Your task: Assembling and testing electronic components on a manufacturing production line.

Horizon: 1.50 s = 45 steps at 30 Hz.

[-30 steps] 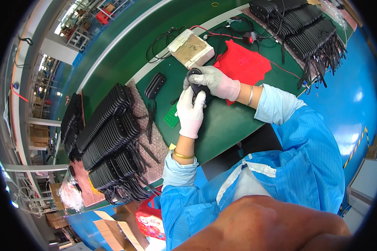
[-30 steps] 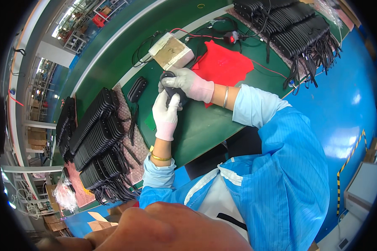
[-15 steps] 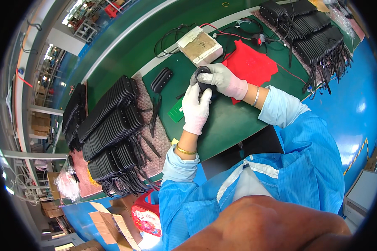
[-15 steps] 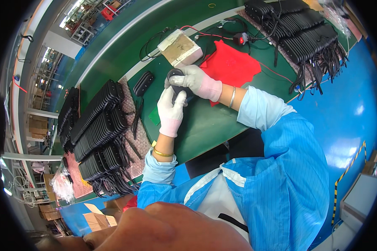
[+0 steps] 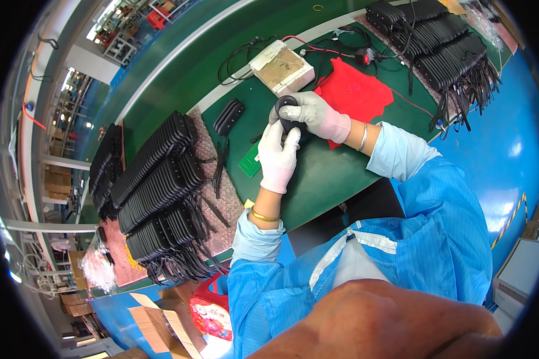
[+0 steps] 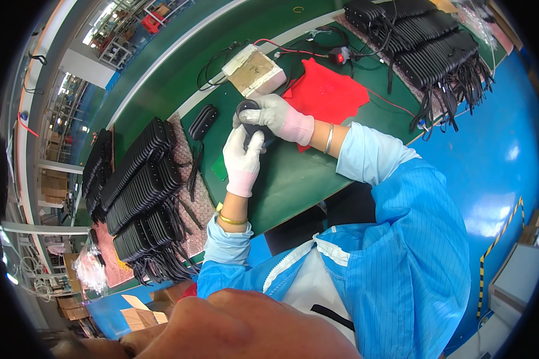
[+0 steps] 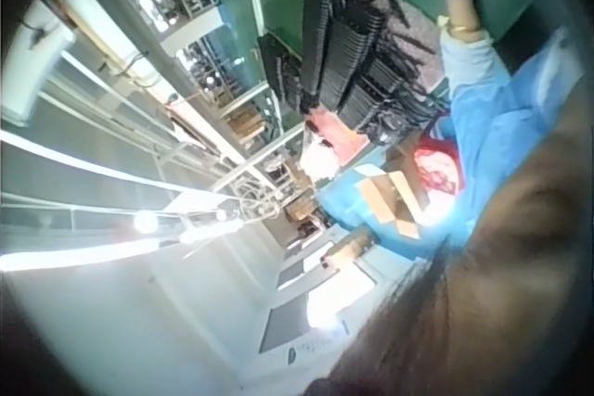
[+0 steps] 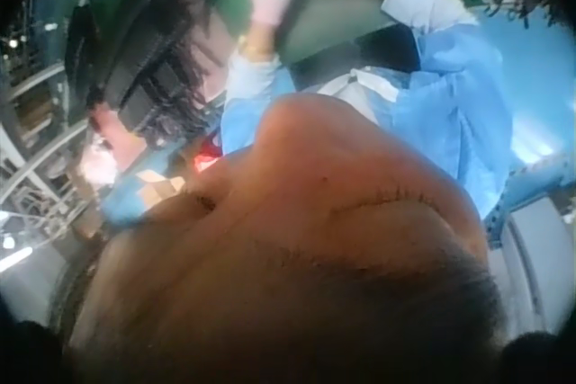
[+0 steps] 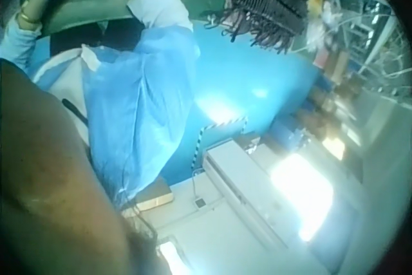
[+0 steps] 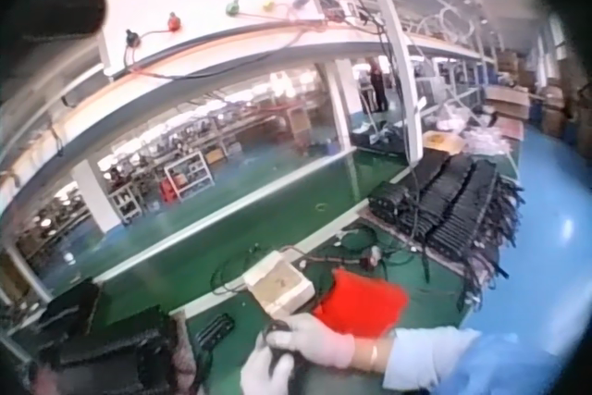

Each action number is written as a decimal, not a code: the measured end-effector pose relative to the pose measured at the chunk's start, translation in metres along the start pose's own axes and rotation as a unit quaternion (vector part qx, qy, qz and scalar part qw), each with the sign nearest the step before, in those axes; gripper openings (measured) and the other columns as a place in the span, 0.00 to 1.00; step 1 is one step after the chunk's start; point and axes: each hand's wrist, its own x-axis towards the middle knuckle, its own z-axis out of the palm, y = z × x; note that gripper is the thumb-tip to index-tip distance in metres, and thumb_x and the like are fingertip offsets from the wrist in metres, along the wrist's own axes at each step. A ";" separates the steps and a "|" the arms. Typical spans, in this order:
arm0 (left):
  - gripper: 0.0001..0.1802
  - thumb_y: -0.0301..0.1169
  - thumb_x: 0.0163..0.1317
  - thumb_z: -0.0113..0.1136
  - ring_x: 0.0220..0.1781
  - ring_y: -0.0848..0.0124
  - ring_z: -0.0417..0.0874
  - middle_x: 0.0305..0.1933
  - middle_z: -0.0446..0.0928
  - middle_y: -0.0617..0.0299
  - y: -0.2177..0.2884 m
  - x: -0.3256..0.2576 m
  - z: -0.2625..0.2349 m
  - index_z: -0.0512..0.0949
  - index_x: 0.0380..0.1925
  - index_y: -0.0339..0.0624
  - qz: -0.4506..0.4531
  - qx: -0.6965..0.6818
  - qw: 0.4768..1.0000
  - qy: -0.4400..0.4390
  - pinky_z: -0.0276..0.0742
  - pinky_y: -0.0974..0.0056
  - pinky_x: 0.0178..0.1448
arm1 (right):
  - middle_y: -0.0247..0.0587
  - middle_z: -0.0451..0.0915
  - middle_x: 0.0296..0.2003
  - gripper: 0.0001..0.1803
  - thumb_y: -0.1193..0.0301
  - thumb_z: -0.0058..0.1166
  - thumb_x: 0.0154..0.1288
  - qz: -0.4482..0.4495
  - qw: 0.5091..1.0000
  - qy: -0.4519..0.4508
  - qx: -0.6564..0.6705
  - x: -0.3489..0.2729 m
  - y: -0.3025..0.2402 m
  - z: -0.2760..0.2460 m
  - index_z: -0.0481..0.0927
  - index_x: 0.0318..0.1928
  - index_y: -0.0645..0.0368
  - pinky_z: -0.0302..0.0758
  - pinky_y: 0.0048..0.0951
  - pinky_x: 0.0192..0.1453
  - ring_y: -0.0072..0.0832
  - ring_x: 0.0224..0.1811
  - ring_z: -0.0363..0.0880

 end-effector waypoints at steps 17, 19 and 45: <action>0.12 0.23 0.65 0.56 0.26 0.74 0.74 0.35 0.73 0.60 0.000 0.000 -0.002 0.77 0.47 0.31 -0.067 -0.128 0.989 -0.022 0.74 0.71 0.33 | 0.43 0.73 0.58 0.32 0.47 0.50 0.66 -0.121 0.533 0.171 -0.820 -0.209 -0.075 -0.157 0.74 0.58 0.61 0.67 0.45 0.67 0.50 0.66 0.67; 0.12 0.23 0.65 0.56 0.27 0.74 0.74 0.36 0.73 0.59 -0.001 0.000 -0.001 0.76 0.47 0.31 -0.073 -0.153 0.985 -0.027 0.75 0.71 0.34 | 0.43 0.73 0.58 0.31 0.48 0.51 0.64 -0.140 0.559 0.217 -0.788 -0.217 -0.068 -0.162 0.74 0.58 0.60 0.66 0.45 0.67 0.49 0.65 0.67; 0.11 0.28 0.62 0.58 0.27 0.61 0.74 0.34 0.75 0.52 -0.013 0.003 -0.012 0.76 0.42 0.33 -0.020 0.023 0.998 0.059 0.73 0.60 0.35 | 0.42 0.81 0.40 0.15 0.68 0.43 0.70 -0.020 0.996 0.065 -0.059 0.020 -0.005 0.039 0.76 0.51 0.64 0.72 0.26 0.52 0.27 0.42 0.75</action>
